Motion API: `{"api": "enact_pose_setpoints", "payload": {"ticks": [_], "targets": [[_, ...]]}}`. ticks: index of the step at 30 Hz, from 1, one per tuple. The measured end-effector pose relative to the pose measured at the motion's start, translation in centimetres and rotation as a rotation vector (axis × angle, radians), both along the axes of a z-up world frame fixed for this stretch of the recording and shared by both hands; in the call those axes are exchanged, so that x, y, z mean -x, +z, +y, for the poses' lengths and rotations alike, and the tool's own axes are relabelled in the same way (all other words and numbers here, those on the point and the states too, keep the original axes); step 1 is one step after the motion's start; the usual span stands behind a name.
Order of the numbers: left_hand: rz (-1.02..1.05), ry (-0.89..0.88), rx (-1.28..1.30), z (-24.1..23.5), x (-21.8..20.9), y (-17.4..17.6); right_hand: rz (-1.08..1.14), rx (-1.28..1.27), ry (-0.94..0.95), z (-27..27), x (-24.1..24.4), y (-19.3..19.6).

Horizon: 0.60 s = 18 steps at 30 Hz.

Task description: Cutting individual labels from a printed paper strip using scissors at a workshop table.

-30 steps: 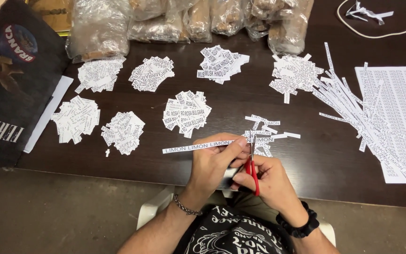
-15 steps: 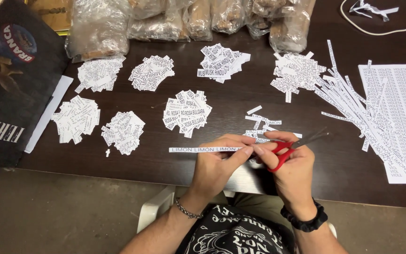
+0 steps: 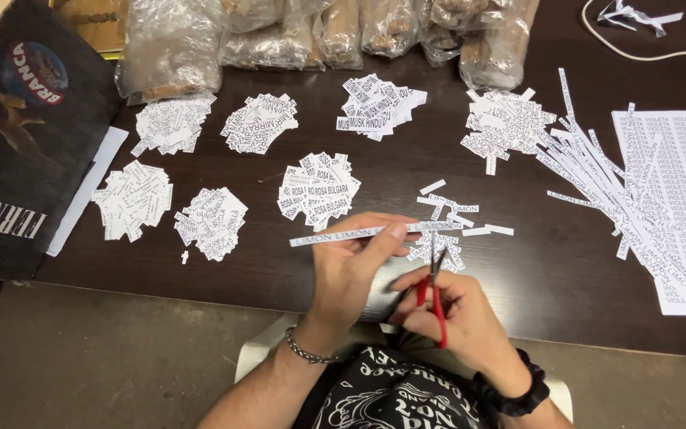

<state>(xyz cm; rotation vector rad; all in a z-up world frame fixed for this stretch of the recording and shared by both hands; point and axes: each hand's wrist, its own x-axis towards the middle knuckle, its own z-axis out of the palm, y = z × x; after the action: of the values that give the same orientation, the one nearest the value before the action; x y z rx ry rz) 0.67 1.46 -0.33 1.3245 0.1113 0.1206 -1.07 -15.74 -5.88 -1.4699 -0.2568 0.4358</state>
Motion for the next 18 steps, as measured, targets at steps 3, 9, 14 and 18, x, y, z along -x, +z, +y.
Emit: {"api": "enact_pose_setpoints", "payload": {"ticks": [3,9,14,18], "targets": [[0.184,-0.027,0.082,-0.9,0.4,0.2,0.007,0.104,-0.012,0.5,0.0,0.4],[0.168,-0.040,0.024,-1.3,0.8,0.0,-0.023,0.181,-0.049,0.9,-0.2,1.1],[0.201,-0.047,0.025,-1.4,0.8,0.1,-0.005,0.149,-0.052,1.3,-0.4,1.7],[0.272,-0.039,0.053,-1.4,0.7,0.8,0.137,0.178,-0.173,1.2,-0.3,0.5]]}}
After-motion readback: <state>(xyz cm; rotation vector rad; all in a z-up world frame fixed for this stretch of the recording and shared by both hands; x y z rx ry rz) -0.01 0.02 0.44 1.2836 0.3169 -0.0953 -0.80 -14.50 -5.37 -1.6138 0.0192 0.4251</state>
